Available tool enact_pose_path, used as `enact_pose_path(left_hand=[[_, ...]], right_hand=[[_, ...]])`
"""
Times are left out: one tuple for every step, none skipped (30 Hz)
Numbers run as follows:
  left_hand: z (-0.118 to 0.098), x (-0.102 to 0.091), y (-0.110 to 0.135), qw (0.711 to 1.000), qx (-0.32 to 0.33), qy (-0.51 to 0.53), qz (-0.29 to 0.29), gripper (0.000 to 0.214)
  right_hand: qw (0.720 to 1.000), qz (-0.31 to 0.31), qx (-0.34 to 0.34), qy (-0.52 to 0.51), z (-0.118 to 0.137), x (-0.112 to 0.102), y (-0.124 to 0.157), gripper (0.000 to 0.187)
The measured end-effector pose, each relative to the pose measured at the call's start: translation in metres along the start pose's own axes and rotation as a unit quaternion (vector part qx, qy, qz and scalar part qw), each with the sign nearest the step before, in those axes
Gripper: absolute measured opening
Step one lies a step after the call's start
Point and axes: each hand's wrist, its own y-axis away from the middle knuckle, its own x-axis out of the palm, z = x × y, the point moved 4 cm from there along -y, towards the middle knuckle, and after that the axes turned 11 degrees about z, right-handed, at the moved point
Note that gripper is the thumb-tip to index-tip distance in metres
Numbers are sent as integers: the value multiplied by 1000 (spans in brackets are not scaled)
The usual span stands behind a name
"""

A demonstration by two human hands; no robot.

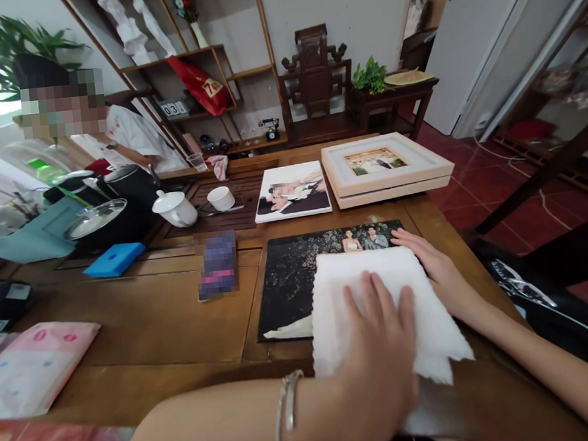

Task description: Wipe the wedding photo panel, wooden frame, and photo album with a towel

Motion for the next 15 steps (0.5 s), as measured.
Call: enact_pose_path(left_hand=[[12, -1, -3, 1000, 4, 8, 10, 95], [25, -3, -7, 1000, 4, 17, 23, 93], [37, -4, -12, 999, 0, 28, 38, 91], [48, -6, -18, 998, -8, 40, 51, 89], [57, -8, -24, 997, -17, 55, 61, 87], [66, -10, -31, 995, -24, 68, 65, 86], [72, -13, -38, 994, -26, 80, 63, 84], [77, -15, -46, 994, -23, 90, 59, 83], [81, -16, -54, 993, -13, 99, 58, 81], [83, -17, -61, 993, 2, 107, 58, 81], [85, -17, -68, 991, 21, 114, 60, 80], [86, -17, -74, 990, 38, 120, 62, 81], [87, -16, -78, 989, 52, 125, 64, 81], [87, -15, -81, 988, 62, 130, 63, 82], [88, -14, -82, 987, 68, 132, 58, 82]], right_hand=[[1000, -3, 7, 6, 0, 0, -1, 44], [1000, -5, 13, 12, 1, 0, -1, 44], [1000, -7, 17, 19, 2, 0, -2, 42], [999, -9, 19, 26, 3, 0, -3, 41], [999, -11, 20, 31, 4, 0, -3, 38], [999, -12, 21, 36, 5, 0, -3, 36], [999, -14, 20, 39, 6, 0, -4, 35], [999, -16, 16, 41, 6, 0, -3, 35], [999, -18, 11, 42, 6, 0, -3, 36], [999, -20, 5, 44, 5, 0, -3, 37], [999, -22, 0, 44, 5, 0, -3, 39], [999, -24, -5, 45, 4, 0, -3, 41], [999, -27, -8, 46, 4, 0, -3, 42], [998, -29, -10, 47, 4, 0, -2, 43], [998, -30, -12, 49, 3, 0, -2, 44]])
